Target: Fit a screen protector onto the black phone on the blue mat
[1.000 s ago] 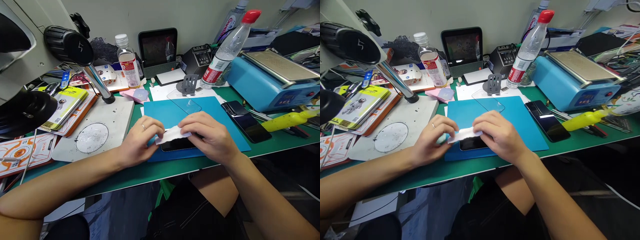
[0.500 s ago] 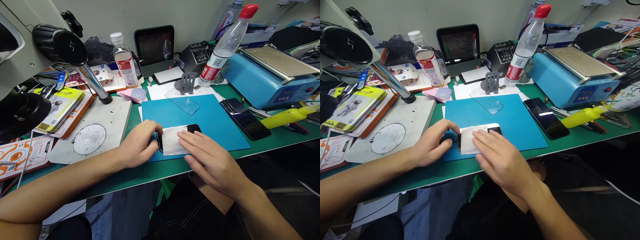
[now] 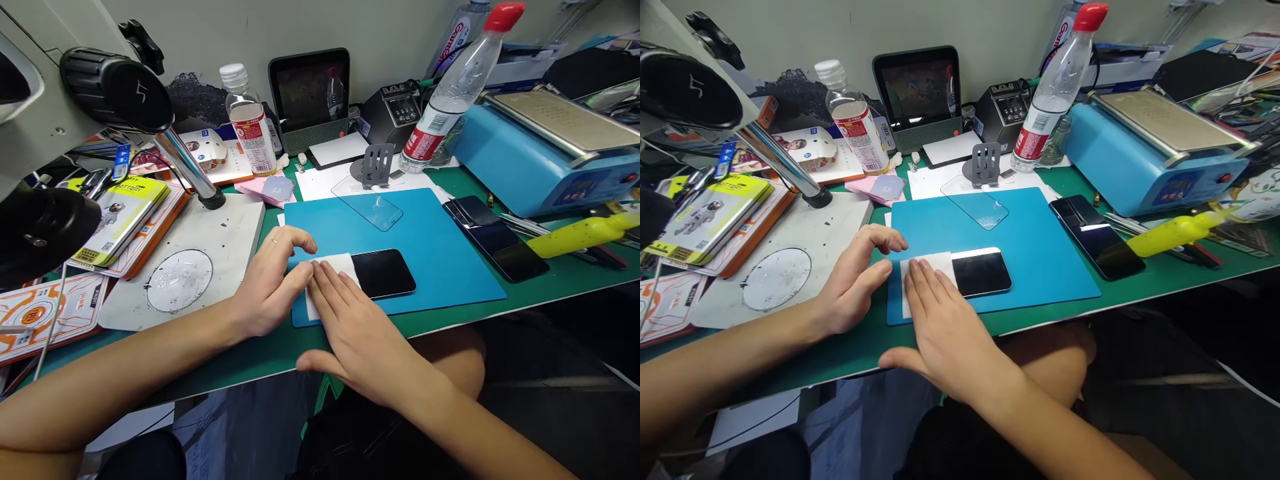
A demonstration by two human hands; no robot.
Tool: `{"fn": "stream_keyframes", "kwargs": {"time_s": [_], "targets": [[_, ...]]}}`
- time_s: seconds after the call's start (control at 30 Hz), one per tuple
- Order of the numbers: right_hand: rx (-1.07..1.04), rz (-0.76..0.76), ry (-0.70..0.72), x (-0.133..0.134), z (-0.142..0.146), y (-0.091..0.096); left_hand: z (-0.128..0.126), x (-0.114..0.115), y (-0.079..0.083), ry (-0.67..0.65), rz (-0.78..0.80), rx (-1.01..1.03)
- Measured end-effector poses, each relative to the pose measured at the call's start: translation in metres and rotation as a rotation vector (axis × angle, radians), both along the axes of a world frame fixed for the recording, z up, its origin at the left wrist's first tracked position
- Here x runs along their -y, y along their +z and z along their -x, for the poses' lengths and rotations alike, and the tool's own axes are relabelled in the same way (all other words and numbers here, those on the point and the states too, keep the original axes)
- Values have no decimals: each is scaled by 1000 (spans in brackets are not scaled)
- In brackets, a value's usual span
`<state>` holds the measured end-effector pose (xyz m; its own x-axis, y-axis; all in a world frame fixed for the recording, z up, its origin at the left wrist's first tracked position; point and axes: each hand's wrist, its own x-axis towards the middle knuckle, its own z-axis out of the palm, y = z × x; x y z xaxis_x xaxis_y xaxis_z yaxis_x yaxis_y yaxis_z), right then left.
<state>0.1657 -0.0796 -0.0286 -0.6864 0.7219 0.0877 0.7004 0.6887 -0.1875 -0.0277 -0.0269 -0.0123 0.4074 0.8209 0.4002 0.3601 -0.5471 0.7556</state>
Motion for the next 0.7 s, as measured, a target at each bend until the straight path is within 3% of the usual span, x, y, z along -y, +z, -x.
{"fn": "stream_keyframes", "kwargs": {"time_s": [0.1, 0.23, 0.3, 0.43, 0.57, 0.7], "targets": [[14, -68, -28, 9, -27, -3, 0, 0, 1, -4, -6, -37], [26, -82, -149, 1, -51, -8, 1, 0, 2, -29, -36, -58], [0, -57, -215, -7, -44, -9, 1, 1, 3, -40, -49, -64], [-73, 28, -300, -16, -5, -7, 1, 0, 2, -46, -50, -79], [-108, 103, -245, -13, 19, -4, 1, 1, 1, -53, -42, -87], [-91, 65, -70, -3, 0, -3, 1, 1, 0, -78, -26, -139]]}}
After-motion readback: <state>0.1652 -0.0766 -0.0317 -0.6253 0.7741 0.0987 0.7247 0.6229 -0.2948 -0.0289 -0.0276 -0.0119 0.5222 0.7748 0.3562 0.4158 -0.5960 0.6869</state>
